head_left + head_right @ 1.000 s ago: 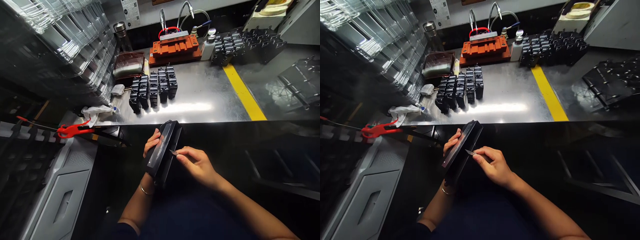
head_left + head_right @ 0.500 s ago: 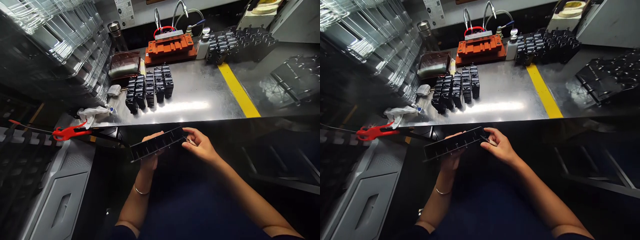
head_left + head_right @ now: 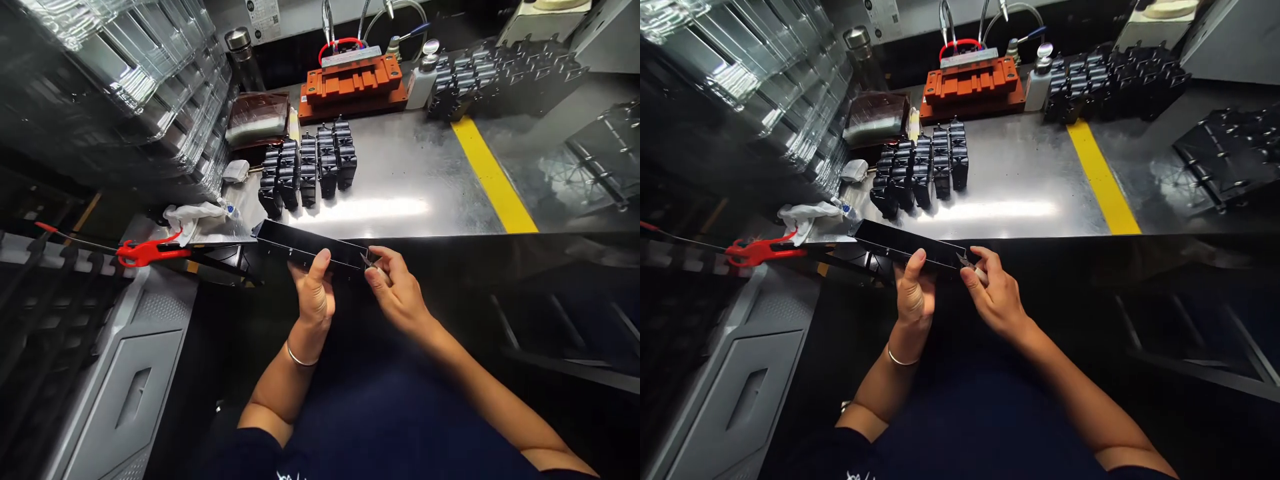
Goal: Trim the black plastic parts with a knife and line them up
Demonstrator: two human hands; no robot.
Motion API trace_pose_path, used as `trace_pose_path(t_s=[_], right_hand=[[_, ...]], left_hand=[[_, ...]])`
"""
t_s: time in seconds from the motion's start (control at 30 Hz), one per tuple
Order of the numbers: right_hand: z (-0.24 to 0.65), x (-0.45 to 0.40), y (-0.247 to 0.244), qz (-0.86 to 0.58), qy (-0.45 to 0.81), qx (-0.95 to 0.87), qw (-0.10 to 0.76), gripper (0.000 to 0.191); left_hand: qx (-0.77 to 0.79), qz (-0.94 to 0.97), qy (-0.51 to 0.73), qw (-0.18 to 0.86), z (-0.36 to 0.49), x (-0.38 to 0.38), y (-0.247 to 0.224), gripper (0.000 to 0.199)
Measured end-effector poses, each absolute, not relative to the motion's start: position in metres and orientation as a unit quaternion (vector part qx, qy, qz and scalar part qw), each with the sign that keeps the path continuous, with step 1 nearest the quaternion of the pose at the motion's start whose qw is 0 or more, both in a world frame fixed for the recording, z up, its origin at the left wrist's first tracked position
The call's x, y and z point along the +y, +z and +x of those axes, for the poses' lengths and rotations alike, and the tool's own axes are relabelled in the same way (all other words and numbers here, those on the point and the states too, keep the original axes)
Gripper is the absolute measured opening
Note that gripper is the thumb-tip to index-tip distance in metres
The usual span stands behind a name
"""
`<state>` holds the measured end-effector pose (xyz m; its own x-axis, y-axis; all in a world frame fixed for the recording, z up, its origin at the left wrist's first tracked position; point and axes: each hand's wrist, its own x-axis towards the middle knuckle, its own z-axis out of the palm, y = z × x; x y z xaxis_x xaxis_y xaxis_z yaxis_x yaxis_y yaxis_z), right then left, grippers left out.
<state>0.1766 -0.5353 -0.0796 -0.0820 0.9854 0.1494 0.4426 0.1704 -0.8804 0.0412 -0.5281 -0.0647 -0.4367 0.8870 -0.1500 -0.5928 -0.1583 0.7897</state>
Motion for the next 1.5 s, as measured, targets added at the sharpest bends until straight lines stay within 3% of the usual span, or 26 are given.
trace_pose_path(t_s=[0.23,0.5,0.77,0.97,1.13,1.23,1.33,1.4,1.5], right_hand=[[0.169,-0.558,-0.075,-0.504,0.428,-0.595,0.457,0.021],[0.161,-0.561,-0.088,-0.512,0.424,-0.549,0.507,0.022],[0.192,-0.558,-0.125,-0.594,0.406,-0.497,0.485,0.035],[0.199,-0.558,-0.077,-0.488,0.329,-0.663,0.463,0.016],[0.191,-0.550,-0.062,-0.425,0.313,-0.710,0.466,0.011],[0.192,-0.536,-0.070,-0.449,0.289,-0.690,0.489,0.010],[0.198,-0.526,-0.073,-0.496,0.278,-0.653,0.500,0.011],[0.203,-0.527,-0.068,-0.499,0.301,-0.659,0.475,0.013],[0.209,-0.538,-0.054,-0.425,0.352,-0.722,0.418,0.011]], left_hand=[[0.451,0.269,0.780,0.341,0.048,-0.541,-0.075,0.057],[0.437,0.345,0.777,0.295,0.053,-0.550,-0.072,0.089],[0.444,0.230,0.807,0.315,0.030,-0.551,-0.055,0.068],[0.453,0.254,0.761,0.388,0.030,-0.549,-0.058,0.072],[0.456,0.242,0.750,0.414,0.038,-0.555,-0.060,0.073],[0.438,0.263,0.722,0.467,0.034,-0.561,-0.055,0.065],[0.375,0.296,0.657,0.583,0.027,-0.562,-0.053,0.054],[0.369,0.297,0.613,0.632,0.022,-0.557,-0.055,0.051],[0.410,0.260,0.610,0.626,0.016,-0.545,-0.059,0.048]])
